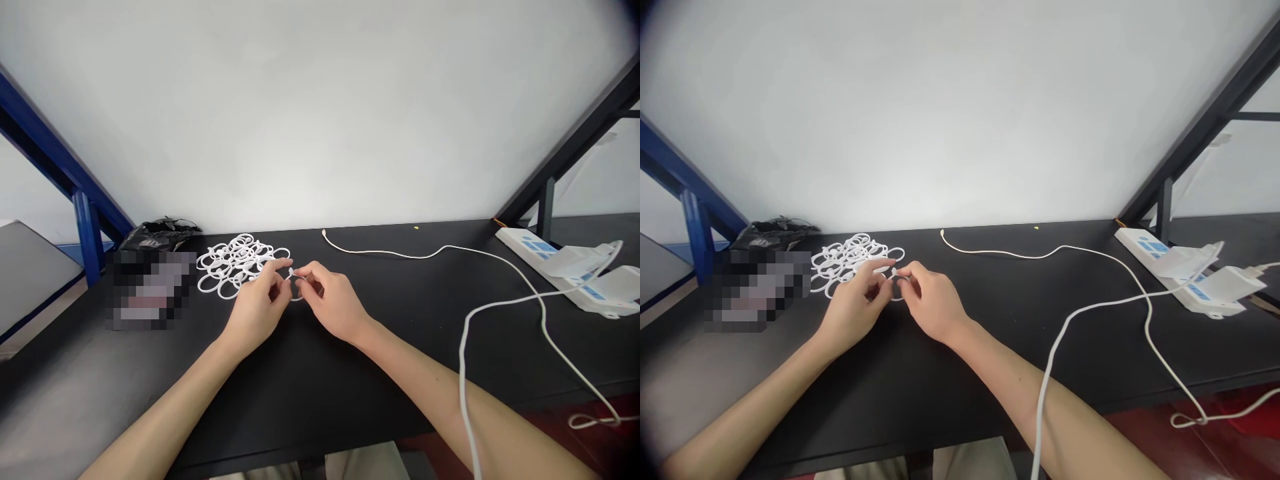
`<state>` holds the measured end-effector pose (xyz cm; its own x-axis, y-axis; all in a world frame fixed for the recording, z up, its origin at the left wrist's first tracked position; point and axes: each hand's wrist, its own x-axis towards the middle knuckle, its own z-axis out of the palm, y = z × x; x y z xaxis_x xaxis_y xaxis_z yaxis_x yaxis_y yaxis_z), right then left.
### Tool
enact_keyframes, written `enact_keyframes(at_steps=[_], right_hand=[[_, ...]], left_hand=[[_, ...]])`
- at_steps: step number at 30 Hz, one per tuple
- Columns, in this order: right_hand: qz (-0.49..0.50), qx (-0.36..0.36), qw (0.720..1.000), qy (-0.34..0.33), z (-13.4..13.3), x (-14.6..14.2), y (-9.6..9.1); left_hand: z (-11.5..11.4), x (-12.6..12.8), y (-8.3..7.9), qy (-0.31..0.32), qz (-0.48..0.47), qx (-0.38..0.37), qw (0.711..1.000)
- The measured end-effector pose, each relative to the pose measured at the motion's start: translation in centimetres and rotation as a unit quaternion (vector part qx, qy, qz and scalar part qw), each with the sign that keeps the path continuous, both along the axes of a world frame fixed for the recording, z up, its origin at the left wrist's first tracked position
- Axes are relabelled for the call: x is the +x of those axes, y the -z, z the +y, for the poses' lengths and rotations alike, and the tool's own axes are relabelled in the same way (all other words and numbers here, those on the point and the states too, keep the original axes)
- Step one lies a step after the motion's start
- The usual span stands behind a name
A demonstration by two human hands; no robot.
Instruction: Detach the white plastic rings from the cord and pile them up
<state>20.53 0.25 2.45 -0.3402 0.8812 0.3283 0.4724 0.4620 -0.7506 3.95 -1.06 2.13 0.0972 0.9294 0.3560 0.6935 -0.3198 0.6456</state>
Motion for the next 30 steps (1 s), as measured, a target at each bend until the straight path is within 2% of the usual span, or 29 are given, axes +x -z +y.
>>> enact_keyframes(at_steps=[3, 8, 10, 14, 17, 20, 23, 27, 30], right_hand=[[-0.011, 0.003, 1.000, -0.002, 0.3, 0.1, 0.1], [-0.046, -0.026, 0.998, 0.018, 0.6, 0.3, 0.4], [-0.058, -0.033, 0.998, 0.010, 0.6, 0.3, 0.4], [-0.078, -0.041, 0.996, 0.001, 0.4, 0.3, 0.1], [-0.093, -0.042, 0.995, -0.005, 0.4, 0.2, 0.0], [-0.134, -0.016, 0.991, 0.002, 0.4, 0.2, 0.1], [-0.207, 0.037, 0.976, 0.063, 0.7, 0.4, 0.4], [-0.279, 0.052, 0.950, 0.133, 1.3, 1.2, 0.6], [-0.302, 0.031, 0.944, 0.130, 1.5, 1.6, 0.5]], left_hand=[[0.5, -0.8, -0.2, -0.028, 0.027, 0.009, 0.999], [2.9, -3.5, -0.2, -0.164, 0.031, 0.021, 0.986], [4.2, -4.8, 0.2, -0.194, 0.056, 0.036, 0.979], [5.6, -6.8, 1.1, -0.231, 0.122, 0.046, 0.964], [5.4, -6.9, 1.0, -0.245, 0.133, 0.083, 0.957], [4.1, -5.8, 0.6, -0.203, 0.128, 0.120, 0.963], [2.6, -3.7, 0.4, -0.079, 0.133, 0.120, 0.981], [1.1, -0.9, 0.9, 0.089, 0.160, 0.070, 0.981], [0.9, -0.2, 1.1, 0.137, 0.177, 0.024, 0.974]])
